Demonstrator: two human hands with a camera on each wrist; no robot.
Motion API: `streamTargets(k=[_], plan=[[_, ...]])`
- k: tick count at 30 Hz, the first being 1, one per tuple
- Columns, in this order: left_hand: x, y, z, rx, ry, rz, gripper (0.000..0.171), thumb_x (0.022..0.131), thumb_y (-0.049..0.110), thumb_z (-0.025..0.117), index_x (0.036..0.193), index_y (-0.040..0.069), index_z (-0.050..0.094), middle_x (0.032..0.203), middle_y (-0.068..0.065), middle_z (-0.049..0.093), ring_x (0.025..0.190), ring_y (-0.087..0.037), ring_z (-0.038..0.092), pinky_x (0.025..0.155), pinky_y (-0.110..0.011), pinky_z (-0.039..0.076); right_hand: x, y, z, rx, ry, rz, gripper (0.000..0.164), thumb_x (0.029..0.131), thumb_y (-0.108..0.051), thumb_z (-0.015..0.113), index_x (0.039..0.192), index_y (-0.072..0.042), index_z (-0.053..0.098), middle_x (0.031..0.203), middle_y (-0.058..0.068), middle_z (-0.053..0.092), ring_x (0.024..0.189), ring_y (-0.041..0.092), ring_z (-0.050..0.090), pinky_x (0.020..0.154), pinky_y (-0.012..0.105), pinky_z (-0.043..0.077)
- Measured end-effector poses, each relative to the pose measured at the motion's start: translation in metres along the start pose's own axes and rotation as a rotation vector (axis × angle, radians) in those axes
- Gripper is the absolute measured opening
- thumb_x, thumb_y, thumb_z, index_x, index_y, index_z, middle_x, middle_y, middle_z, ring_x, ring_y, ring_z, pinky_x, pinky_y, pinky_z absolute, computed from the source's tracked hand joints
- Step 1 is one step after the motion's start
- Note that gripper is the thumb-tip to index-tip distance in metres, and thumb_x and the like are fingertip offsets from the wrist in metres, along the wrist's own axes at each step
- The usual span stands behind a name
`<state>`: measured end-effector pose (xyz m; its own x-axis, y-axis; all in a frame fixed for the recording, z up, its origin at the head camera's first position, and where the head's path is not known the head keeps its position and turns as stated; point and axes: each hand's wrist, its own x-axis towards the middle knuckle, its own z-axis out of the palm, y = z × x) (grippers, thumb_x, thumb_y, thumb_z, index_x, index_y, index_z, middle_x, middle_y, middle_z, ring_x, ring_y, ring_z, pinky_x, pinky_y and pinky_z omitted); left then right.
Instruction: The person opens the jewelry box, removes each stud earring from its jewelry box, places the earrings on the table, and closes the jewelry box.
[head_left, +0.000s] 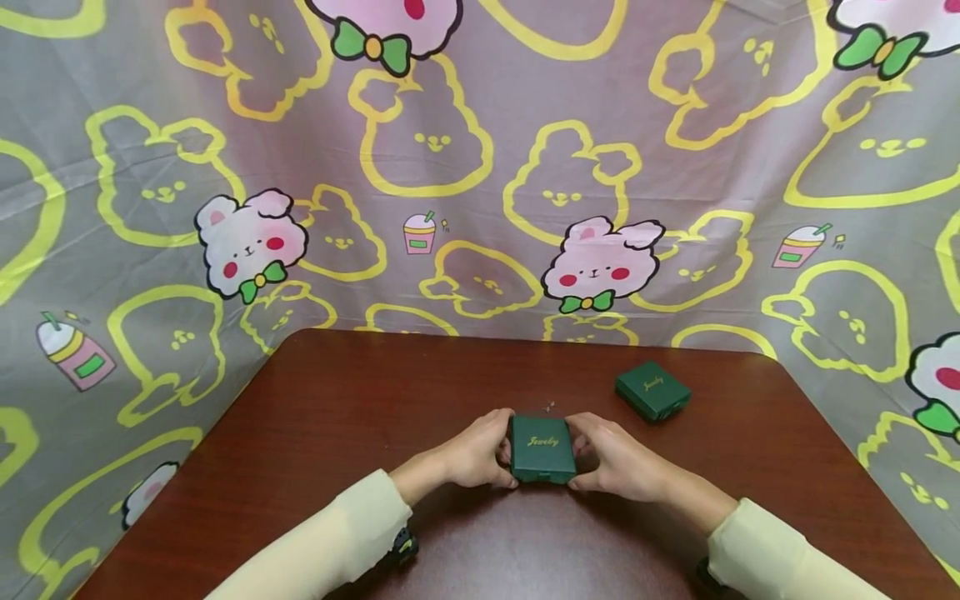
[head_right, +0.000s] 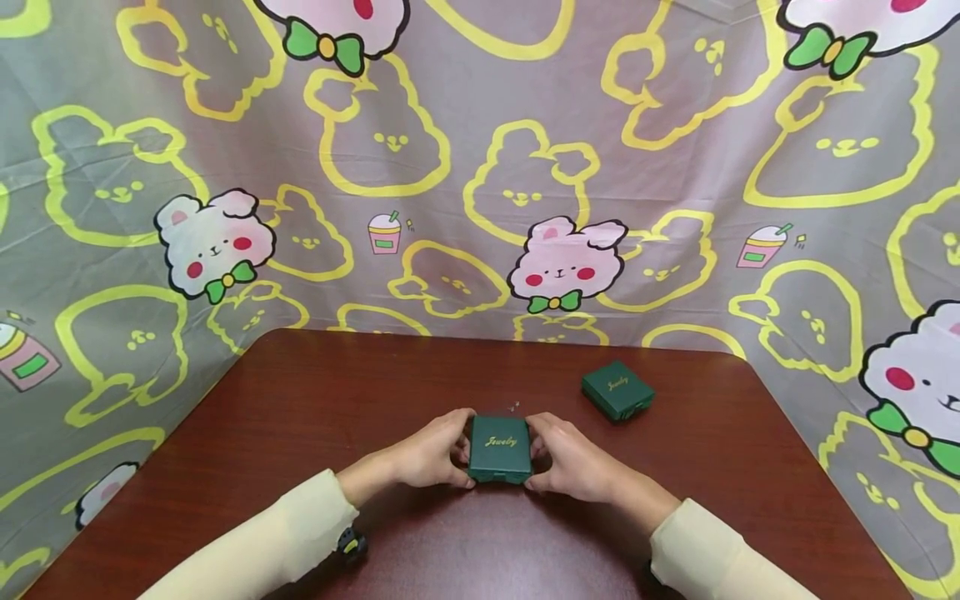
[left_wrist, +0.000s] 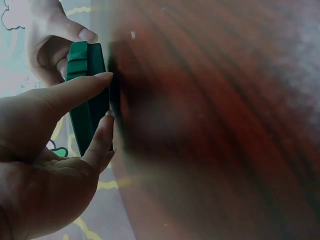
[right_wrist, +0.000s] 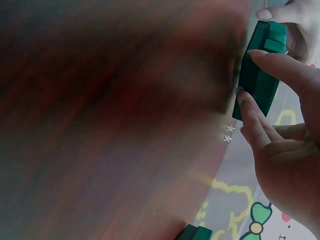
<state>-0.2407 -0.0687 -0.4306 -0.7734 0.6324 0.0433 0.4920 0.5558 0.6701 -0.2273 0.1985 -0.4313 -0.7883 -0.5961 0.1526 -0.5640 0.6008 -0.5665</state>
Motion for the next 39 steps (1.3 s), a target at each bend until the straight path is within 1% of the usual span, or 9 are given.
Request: streamTargets(k=[6,9,16,18,22,25,28,33,39], plan=[[-0.003,-0.003,0.003,0.001,0.002,0.019,0.094,0.068,0.004,0.095,0.141,-0.010,0.037,0.099,-0.009,0.055,0.080,-0.010,0.062,0.074,-0.018,0.051,-0.002,0.000,0.003,-0.011,-0.005,-0.025,0.082,0.074,-0.017,0.092,0.137,0.013,0.048,0.126,0.013,0.059,0.095,0.011,0.067,0.085,0.034,0.056],[-0.004,-0.004,0.003,-0.019,-0.006,0.021,0.096,0.069,0.004,0.094,0.143,-0.012,0.035,0.102,-0.009,0.054,0.082,-0.012,0.063,0.075,-0.020,0.052,-0.003,0.001,0.003,-0.007,-0.016,-0.026,0.083,0.075,-0.019,0.092,0.138,0.012,0.047,0.126,0.013,0.059,0.096,0.012,0.068,0.085,0.034,0.056],[-0.004,-0.008,0.001,-0.074,-0.038,-0.024,0.099,0.071,0.004,0.093,0.148,-0.009,0.031,0.110,-0.009,0.049,0.088,-0.015,0.061,0.079,-0.023,0.052,0.000,-0.001,-0.002,0.005,-0.090,-0.001,0.095,0.077,-0.031,0.091,0.146,0.011,0.040,0.133,0.013,0.055,0.102,0.013,0.066,0.087,0.035,0.055],[-0.004,-0.009,0.002,-0.091,-0.030,-0.023,0.099,0.070,0.003,0.094,0.146,-0.009,0.032,0.111,-0.010,0.048,0.088,-0.016,0.060,0.078,-0.024,0.053,0.001,-0.003,-0.004,-0.008,-0.117,0.013,0.098,0.077,-0.035,0.090,0.148,0.009,0.038,0.135,0.013,0.053,0.103,0.014,0.066,0.088,0.035,0.055],[-0.004,-0.012,0.003,-0.111,-0.028,-0.027,0.098,0.069,0.002,0.094,0.145,-0.008,0.033,0.111,-0.011,0.049,0.088,-0.017,0.060,0.078,-0.023,0.052,0.004,-0.011,-0.008,-0.097,-0.141,0.041,0.101,0.080,-0.045,0.086,0.151,0.006,0.037,0.144,0.014,0.047,0.114,0.020,0.061,0.094,0.042,0.052],[-0.004,-0.012,0.004,-0.115,-0.028,-0.024,0.096,0.069,0.002,0.094,0.145,-0.007,0.035,0.111,-0.010,0.048,0.088,-0.016,0.059,0.079,-0.024,0.052,0.007,-0.017,-0.007,-0.184,-0.136,0.051,0.100,0.081,-0.053,0.083,0.152,0.002,0.040,0.150,0.014,0.044,0.127,0.026,0.053,0.098,0.048,0.050],[-0.004,-0.013,0.005,-0.103,-0.029,-0.020,0.094,0.070,0.003,0.094,0.144,-0.003,0.036,0.111,-0.006,0.048,0.089,-0.013,0.059,0.082,-0.024,0.052,0.009,-0.023,-0.002,-0.238,-0.126,0.044,0.097,0.081,-0.056,0.082,0.151,-0.001,0.043,0.151,0.013,0.044,0.134,0.029,0.048,0.097,0.051,0.050],[-0.005,-0.013,0.007,-0.089,-0.039,-0.018,0.093,0.070,0.004,0.094,0.144,0.000,0.037,0.111,-0.004,0.047,0.090,-0.010,0.058,0.084,-0.023,0.051,0.010,-0.026,0.011,-0.258,-0.087,0.020,0.092,0.081,-0.050,0.084,0.147,0.003,0.047,0.146,0.014,0.048,0.131,0.029,0.048,0.096,0.049,0.050],[-0.006,-0.012,0.006,-0.094,-0.032,-0.022,0.094,0.069,0.004,0.094,0.144,-0.001,0.038,0.113,-0.006,0.047,0.089,-0.011,0.058,0.083,-0.023,0.051,0.012,-0.027,0.020,-0.254,-0.032,0.007,0.090,0.079,-0.043,0.086,0.144,0.007,0.048,0.142,0.016,0.050,0.127,0.028,0.048,0.098,0.047,0.049]])
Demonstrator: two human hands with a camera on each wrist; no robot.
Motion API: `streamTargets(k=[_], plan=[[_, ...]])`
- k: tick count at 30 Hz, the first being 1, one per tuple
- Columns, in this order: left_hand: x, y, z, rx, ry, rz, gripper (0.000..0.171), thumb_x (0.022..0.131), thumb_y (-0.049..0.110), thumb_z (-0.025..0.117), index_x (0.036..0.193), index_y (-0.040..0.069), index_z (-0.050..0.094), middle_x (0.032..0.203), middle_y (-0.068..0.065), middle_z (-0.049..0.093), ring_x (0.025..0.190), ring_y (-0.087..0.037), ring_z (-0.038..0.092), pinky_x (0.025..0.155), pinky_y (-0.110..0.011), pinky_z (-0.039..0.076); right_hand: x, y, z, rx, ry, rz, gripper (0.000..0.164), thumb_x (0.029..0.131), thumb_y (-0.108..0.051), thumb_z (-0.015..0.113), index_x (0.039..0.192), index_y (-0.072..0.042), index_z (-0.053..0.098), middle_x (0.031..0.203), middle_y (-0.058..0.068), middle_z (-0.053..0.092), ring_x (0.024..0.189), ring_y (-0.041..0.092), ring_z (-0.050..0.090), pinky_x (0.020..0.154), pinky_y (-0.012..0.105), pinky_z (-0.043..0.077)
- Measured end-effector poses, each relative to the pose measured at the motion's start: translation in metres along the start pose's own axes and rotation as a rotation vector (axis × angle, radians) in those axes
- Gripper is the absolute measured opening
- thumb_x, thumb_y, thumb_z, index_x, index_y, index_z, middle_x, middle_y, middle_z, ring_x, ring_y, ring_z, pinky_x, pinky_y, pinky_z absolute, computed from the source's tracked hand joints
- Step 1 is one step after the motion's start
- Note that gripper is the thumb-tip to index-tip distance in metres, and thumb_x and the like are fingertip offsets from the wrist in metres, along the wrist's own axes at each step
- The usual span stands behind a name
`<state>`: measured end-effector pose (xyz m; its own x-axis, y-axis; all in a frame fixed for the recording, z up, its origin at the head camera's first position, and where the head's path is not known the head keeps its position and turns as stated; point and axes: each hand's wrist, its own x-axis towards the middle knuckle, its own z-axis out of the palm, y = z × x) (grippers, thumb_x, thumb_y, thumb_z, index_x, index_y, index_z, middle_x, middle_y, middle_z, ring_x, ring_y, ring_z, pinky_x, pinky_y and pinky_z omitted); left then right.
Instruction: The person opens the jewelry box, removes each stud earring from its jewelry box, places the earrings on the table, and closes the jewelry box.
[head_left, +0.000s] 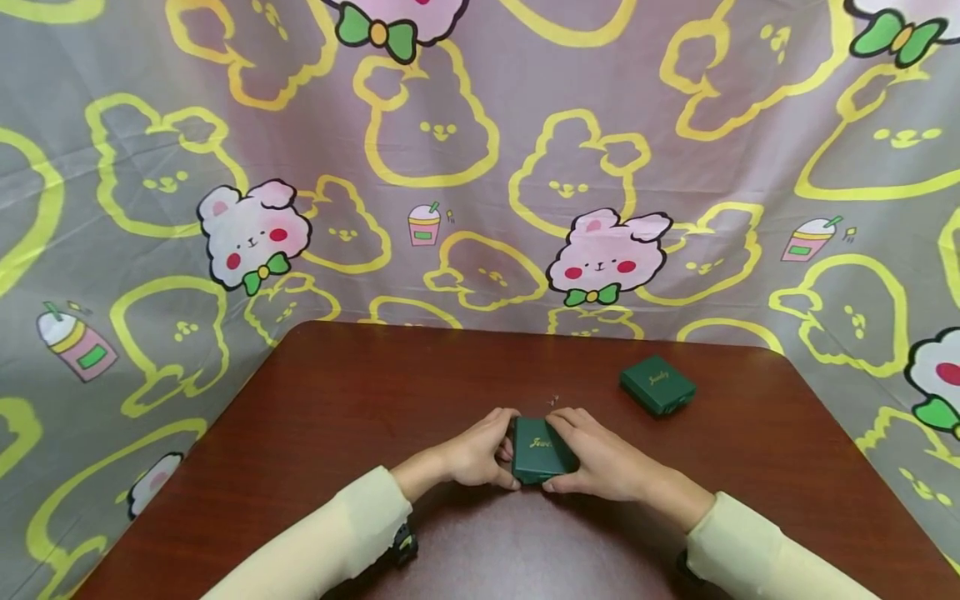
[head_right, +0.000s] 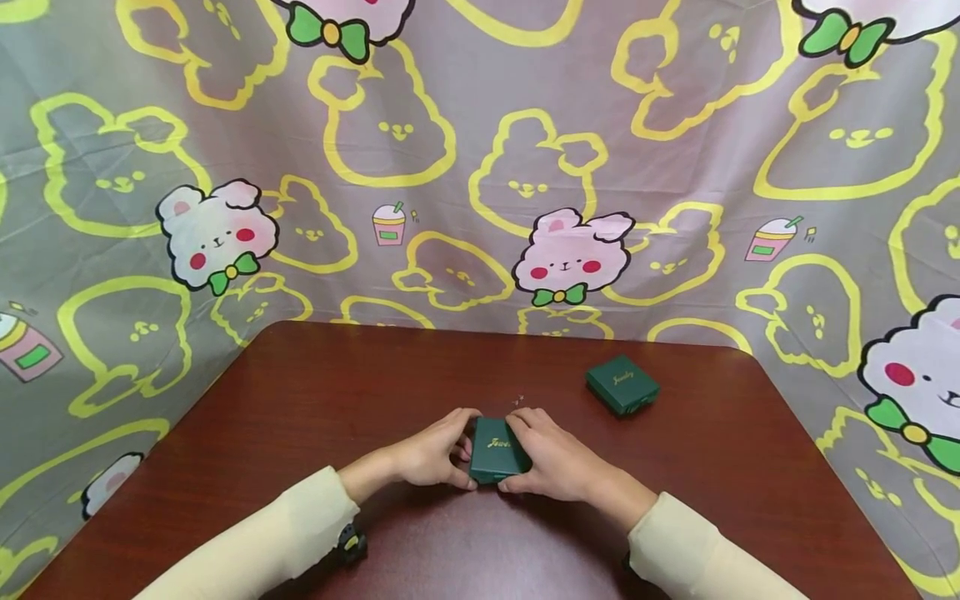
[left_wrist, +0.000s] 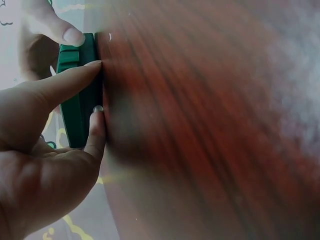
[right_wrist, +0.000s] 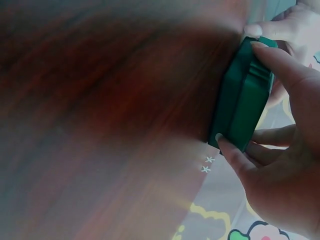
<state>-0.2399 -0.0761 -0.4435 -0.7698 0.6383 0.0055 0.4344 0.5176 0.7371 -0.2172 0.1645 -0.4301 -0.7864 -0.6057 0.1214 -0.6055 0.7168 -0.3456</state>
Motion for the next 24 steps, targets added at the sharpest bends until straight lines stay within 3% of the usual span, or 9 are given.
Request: streamTargets(k=[24], plan=[[-0.0008,-0.0025,-0.0001,0.014,-0.001,0.019,0.092,0.071,0.006,0.094,0.144,-0.001,0.039,0.114,-0.006,0.047,0.091,-0.010,0.056,0.085,-0.023,0.049,-0.0014,0.0043,-0.0027,0.075,0.011,0.008,0.091,0.081,-0.051,0.084,0.144,0.004,0.050,0.144,0.015,0.051,0.129,0.028,0.049,0.101,0.049,0.046]])
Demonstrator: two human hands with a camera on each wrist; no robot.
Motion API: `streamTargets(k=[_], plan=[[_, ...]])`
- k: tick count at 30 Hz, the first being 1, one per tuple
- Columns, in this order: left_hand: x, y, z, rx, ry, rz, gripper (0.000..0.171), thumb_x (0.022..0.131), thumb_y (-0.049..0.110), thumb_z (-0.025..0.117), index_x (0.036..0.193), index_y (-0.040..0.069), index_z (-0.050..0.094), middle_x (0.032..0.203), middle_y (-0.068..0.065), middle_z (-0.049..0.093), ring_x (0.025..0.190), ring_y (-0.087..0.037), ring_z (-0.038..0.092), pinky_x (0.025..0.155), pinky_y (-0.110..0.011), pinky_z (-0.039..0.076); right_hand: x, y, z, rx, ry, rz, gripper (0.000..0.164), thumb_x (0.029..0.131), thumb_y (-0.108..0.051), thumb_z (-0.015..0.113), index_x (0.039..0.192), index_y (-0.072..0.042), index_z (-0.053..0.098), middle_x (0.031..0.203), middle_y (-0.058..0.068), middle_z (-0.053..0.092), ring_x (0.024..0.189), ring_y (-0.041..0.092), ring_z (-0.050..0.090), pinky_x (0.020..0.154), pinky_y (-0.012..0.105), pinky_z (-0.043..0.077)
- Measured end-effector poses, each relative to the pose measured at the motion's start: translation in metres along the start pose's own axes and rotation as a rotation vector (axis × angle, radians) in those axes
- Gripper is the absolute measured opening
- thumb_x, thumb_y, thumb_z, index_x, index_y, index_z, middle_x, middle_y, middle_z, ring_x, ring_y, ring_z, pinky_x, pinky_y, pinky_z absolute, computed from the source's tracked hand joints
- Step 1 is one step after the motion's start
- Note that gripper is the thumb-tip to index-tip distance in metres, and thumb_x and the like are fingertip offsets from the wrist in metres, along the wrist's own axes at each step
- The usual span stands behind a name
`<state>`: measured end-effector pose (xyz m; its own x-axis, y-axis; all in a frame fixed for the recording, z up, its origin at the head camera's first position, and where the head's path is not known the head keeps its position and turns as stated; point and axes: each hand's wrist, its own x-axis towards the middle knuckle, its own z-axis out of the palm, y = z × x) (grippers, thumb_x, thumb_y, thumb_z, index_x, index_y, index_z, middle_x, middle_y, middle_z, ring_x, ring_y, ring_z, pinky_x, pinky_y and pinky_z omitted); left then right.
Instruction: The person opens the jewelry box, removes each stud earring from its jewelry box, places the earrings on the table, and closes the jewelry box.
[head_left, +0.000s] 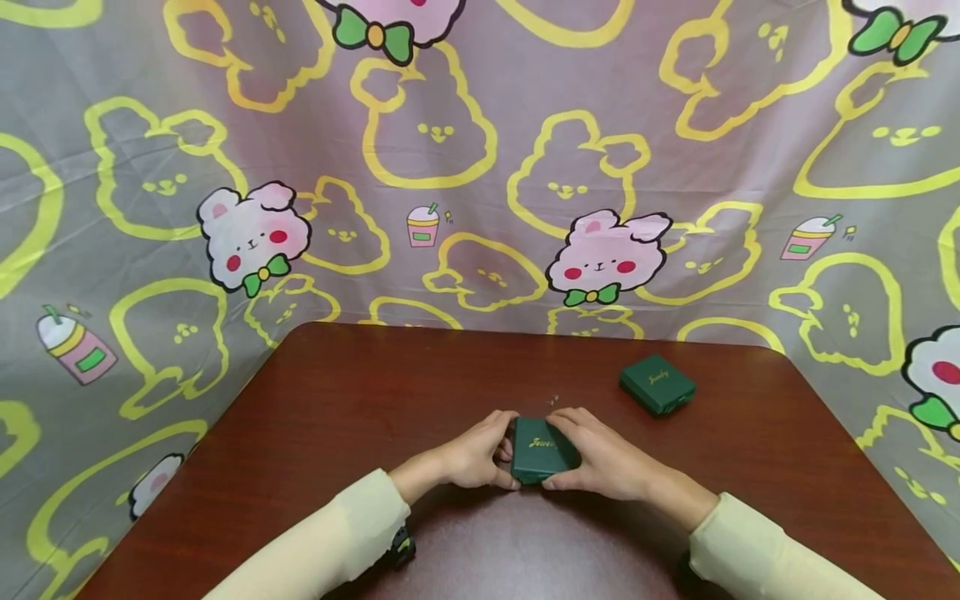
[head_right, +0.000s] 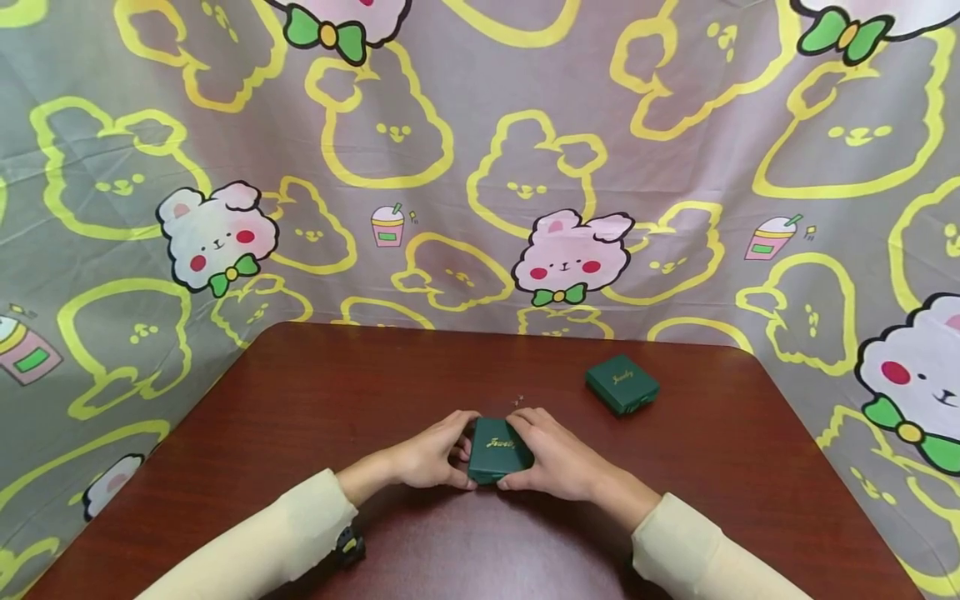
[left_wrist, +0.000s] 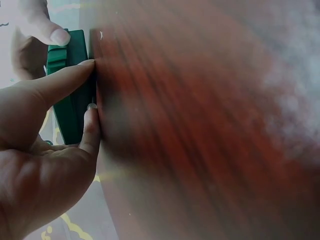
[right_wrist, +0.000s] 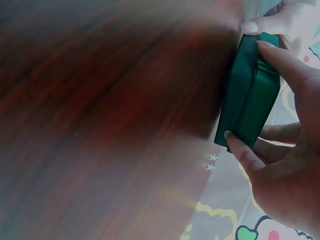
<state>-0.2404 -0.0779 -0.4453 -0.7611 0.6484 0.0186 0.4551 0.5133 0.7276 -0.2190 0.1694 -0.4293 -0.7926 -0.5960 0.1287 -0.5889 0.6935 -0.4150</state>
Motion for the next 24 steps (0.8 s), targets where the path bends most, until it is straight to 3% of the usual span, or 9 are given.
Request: streamTargets(k=[14,24], plan=[[0.0016,0.0014,-0.0009,0.006,-0.017,0.002,0.091,0.074,0.006,0.092,0.146,-0.001,0.037,0.117,-0.007,0.046,0.091,-0.008,0.057,0.085,-0.021,0.050,-0.0002,0.0039,-0.0012,0.027,0.003,-0.001,0.091,0.080,-0.050,0.084,0.144,0.004,0.050,0.144,0.015,0.051,0.130,0.028,0.049,0.102,0.049,0.046],[0.0016,0.0006,0.0012,0.033,-0.024,0.013,0.089,0.075,0.009,0.092,0.145,-0.001,0.037,0.120,-0.007,0.044,0.093,-0.009,0.055,0.087,-0.021,0.049,-0.0023,0.0030,0.0011,-0.032,0.029,-0.016,0.091,0.079,-0.050,0.086,0.145,0.002,0.050,0.143,0.013,0.052,0.128,0.025,0.050,0.101,0.047,0.047]])
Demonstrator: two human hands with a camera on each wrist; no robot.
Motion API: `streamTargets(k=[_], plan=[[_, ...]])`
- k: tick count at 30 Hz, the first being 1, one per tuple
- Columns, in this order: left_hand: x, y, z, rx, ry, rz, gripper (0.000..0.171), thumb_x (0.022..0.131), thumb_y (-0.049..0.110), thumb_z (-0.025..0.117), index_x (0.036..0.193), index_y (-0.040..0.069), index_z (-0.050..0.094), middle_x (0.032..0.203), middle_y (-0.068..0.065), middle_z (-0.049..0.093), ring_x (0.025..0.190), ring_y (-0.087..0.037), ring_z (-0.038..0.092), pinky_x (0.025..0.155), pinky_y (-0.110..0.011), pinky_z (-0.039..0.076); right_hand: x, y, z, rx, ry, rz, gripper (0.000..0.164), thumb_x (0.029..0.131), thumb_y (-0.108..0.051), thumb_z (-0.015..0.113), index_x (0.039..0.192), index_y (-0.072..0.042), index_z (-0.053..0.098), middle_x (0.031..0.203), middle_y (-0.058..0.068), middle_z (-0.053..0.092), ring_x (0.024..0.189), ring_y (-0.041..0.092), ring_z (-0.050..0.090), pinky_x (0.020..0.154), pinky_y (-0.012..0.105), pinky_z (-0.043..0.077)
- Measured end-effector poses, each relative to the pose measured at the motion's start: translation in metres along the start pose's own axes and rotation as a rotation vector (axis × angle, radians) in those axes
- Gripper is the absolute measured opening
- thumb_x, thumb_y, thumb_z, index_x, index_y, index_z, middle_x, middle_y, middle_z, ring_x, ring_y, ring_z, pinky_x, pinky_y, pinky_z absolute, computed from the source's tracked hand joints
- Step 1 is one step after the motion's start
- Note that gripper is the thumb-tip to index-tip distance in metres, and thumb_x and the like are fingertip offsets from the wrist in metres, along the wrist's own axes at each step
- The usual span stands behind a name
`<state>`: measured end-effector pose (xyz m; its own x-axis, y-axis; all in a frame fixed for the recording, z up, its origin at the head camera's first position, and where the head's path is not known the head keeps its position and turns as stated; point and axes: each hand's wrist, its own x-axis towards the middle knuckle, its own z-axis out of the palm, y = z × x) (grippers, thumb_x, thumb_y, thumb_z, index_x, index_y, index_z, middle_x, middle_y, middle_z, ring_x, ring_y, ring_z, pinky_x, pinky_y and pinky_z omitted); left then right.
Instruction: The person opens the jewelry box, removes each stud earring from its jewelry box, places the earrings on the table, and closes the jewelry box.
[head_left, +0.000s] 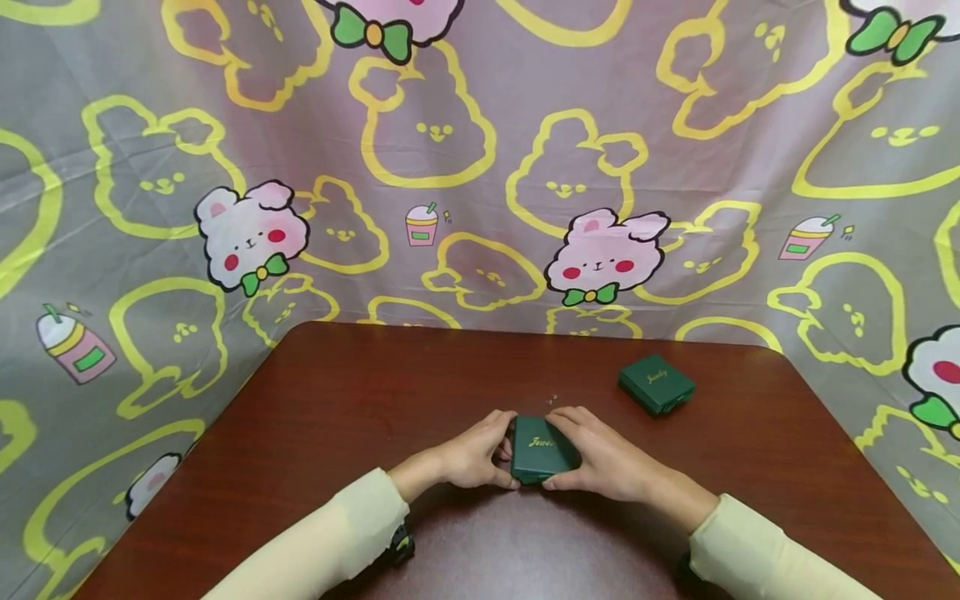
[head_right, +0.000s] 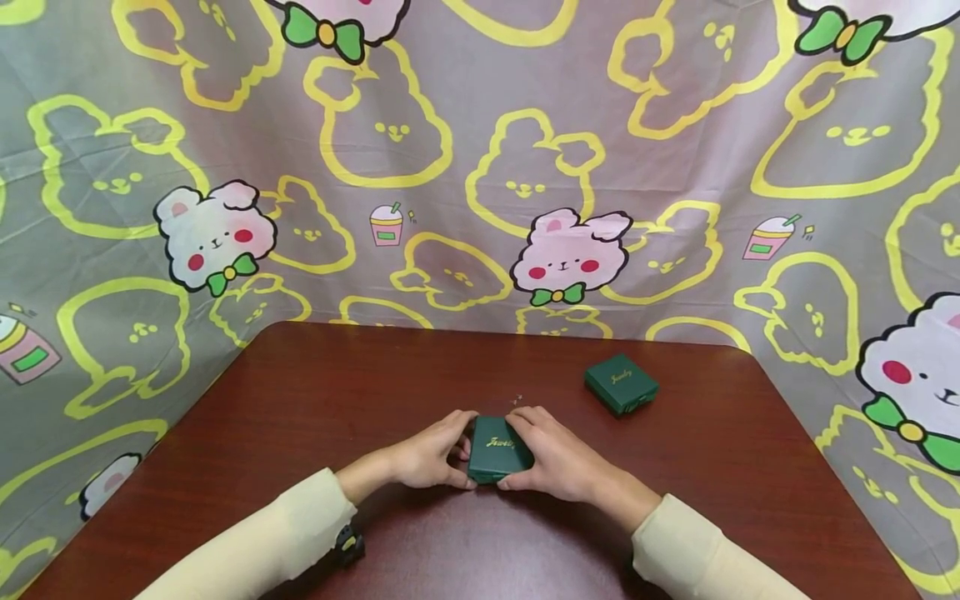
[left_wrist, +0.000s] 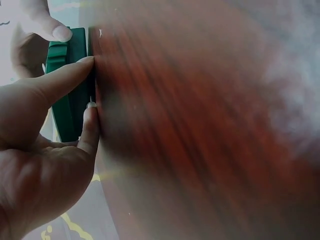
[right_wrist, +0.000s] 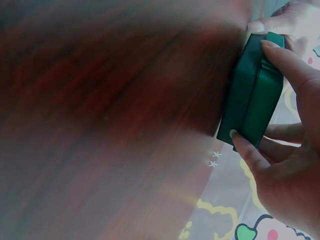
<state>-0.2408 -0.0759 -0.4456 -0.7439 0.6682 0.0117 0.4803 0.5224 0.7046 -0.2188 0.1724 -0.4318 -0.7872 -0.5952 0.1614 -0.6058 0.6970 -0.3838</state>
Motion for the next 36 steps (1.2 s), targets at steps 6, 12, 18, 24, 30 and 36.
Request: streamTargets(k=[6,12,18,24,30,36], plan=[[0.0012,-0.0003,0.0003,-0.003,0.001,-0.007,0.090,0.075,0.008,0.092,0.145,0.000,0.037,0.118,-0.006,0.045,0.093,-0.008,0.056,0.087,-0.021,0.049,-0.0007,-0.0004,-0.0020,0.001,-0.007,0.007,0.091,0.080,-0.052,0.084,0.145,0.003,0.051,0.143,0.015,0.051,0.129,0.027,0.050,0.101,0.049,0.047],[-0.0002,-0.0001,0.0008,0.002,0.009,0.003,0.090,0.074,0.007,0.092,0.145,-0.002,0.037,0.117,-0.007,0.045,0.092,-0.009,0.056,0.087,-0.021,0.050,-0.0017,-0.0007,-0.0015,0.004,-0.004,0.006,0.091,0.080,-0.054,0.083,0.144,0.003,0.052,0.143,0.015,0.052,0.129,0.027,0.050,0.101,0.049,0.047],[-0.0011,0.0006,0.0013,-0.023,0.004,-0.006,0.093,0.074,0.007,0.092,0.147,-0.005,0.035,0.119,-0.009,0.045,0.094,-0.011,0.056,0.088,-0.023,0.050,-0.0028,-0.0004,-0.0011,0.000,0.005,0.006,0.091,0.080,-0.054,0.084,0.144,0.002,0.052,0.142,0.013,0.052,0.128,0.025,0.051,0.100,0.048,0.048],[-0.0016,0.0012,0.0009,-0.016,-0.002,-0.017,0.095,0.076,0.010,0.091,0.150,-0.003,0.033,0.124,-0.008,0.045,0.095,-0.010,0.055,0.089,-0.022,0.049,-0.0022,-0.0011,-0.0033,0.005,0.001,0.014,0.091,0.080,-0.053,0.084,0.145,0.002,0.051,0.144,0.015,0.050,0.130,0.028,0.049,0.102,0.049,0.047],[-0.0026,0.0011,0.0004,-0.007,-0.002,-0.008,0.095,0.076,0.009,0.091,0.150,-0.004,0.032,0.123,-0.009,0.045,0.096,-0.011,0.055,0.089,-0.023,0.049,-0.0009,-0.0016,-0.0052,0.020,-0.014,0.026,0.092,0.080,-0.054,0.083,0.145,0.002,0.051,0.145,0.016,0.049,0.131,0.028,0.048,0.102,0.050,0.047],[-0.0019,0.0034,-0.0006,0.022,0.006,-0.029,0.096,0.072,0.011,0.094,0.148,-0.001,0.037,0.120,-0.006,0.046,0.095,-0.011,0.053,0.089,-0.022,0.046,-0.0008,-0.0025,-0.0047,0.027,-0.024,0.036,0.093,0.080,-0.057,0.082,0.146,0.001,0.050,0.145,0.015,0.049,0.131,0.027,0.048,0.102,0.049,0.047]])
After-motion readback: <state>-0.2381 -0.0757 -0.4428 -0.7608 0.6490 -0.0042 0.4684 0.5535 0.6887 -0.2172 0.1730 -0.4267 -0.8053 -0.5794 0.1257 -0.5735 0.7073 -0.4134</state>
